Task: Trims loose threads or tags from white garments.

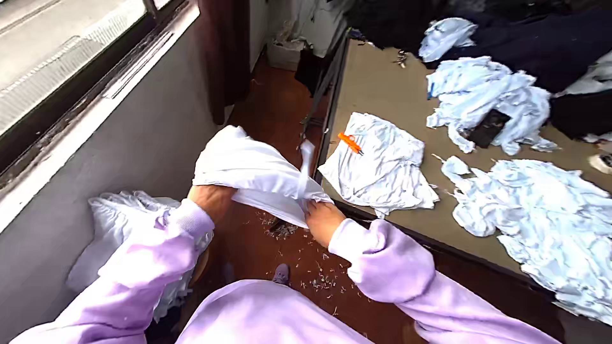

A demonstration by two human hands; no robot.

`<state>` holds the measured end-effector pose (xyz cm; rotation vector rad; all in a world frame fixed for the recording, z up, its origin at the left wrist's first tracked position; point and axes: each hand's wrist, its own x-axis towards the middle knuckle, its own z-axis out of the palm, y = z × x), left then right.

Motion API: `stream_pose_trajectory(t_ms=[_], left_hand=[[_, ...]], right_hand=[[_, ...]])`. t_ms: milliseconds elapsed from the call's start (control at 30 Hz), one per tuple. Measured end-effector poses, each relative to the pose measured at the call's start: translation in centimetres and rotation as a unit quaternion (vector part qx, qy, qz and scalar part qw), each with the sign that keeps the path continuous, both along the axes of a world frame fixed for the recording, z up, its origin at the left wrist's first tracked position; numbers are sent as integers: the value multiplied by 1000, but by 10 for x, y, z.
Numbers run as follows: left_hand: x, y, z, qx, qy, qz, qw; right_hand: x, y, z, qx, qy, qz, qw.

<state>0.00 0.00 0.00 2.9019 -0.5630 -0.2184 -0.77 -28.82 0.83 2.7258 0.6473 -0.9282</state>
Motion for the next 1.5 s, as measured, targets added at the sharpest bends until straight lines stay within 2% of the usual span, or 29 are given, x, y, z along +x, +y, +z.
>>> stream_pose_trajectory(t_ms=[33,67,100,133,200,233,333,433,467,533,600,633,700,733,767,800,867,900,967,1033,1067,1133,1167,1200,1267,1300,1367,1433,1500], left_hand=[[-1,7,-1,48,155,-29,986],[0,13,-6,90,283,-51,954],[0,20,-10,113,336,-56,933],[0,30,-10,97,317,-49,942],[-4,52,-7,-12,190,-44,981],[-6,60,-4,-69,137,-55,987],[-12,67,16,-198,111,-55,972],[-26,39,13,-354,114,-78,925],[-30,29,10,-398,101,-89,908],[-32,32,8,-440,68,-117,888],[-28,68,16,-505,72,-121,852],[-28,90,21,-560,74,-107,818],[-28,130,27,-646,58,-73,757],[-29,147,30,-655,41,-60,752],[-32,158,34,-634,22,-50,772],[-38,161,39,-585,9,-49,810],[-54,142,46,-471,32,-65,879],[-60,126,44,-453,50,-78,887],[-69,104,32,-479,45,-92,872],[-77,117,31,-530,46,-103,841],[-84,133,35,-547,56,-117,827],[-109,172,45,-537,68,-140,829],[-126,189,49,-501,58,-128,854],[-145,205,50,-434,40,-100,894],[-187,224,45,-234,17,30,972],[-205,229,41,-139,39,109,983],[-234,237,29,-22,111,237,965],[-261,256,30,-14,146,246,958],[-287,282,49,-41,118,250,960]], right_hand=[[3,8,-2,-50,95,30,994],[6,15,-2,-81,161,54,982],[10,20,-4,-86,174,74,978],[12,23,-3,-58,145,87,984],[14,23,-2,94,55,117,987],[15,27,2,159,31,118,980],[16,50,14,289,-35,124,949],[12,85,15,473,-84,131,867],[12,97,18,513,-59,108,849],[15,109,27,549,75,50,831],[21,106,34,517,239,22,822],[24,101,34,494,294,34,818],[28,96,29,473,349,77,805],[27,97,25,486,348,86,797],[23,101,23,511,334,80,788],[18,109,22,542,318,69,775],[10,129,25,590,297,68,748],[8,138,27,605,294,69,737],[8,152,28,602,303,64,736],[14,152,26,529,360,94,763],[16,149,22,468,371,134,791],[8,146,14,334,324,233,854],[-1,148,10,271,283,264,881],[-13,152,6,229,231,278,904],[-36,162,-5,235,102,285,924],[-45,168,-11,264,41,287,920],[-60,188,-16,340,-61,311,886],[-76,213,-11,410,-120,352,833],[-90,237,0,469,-103,385,788]])
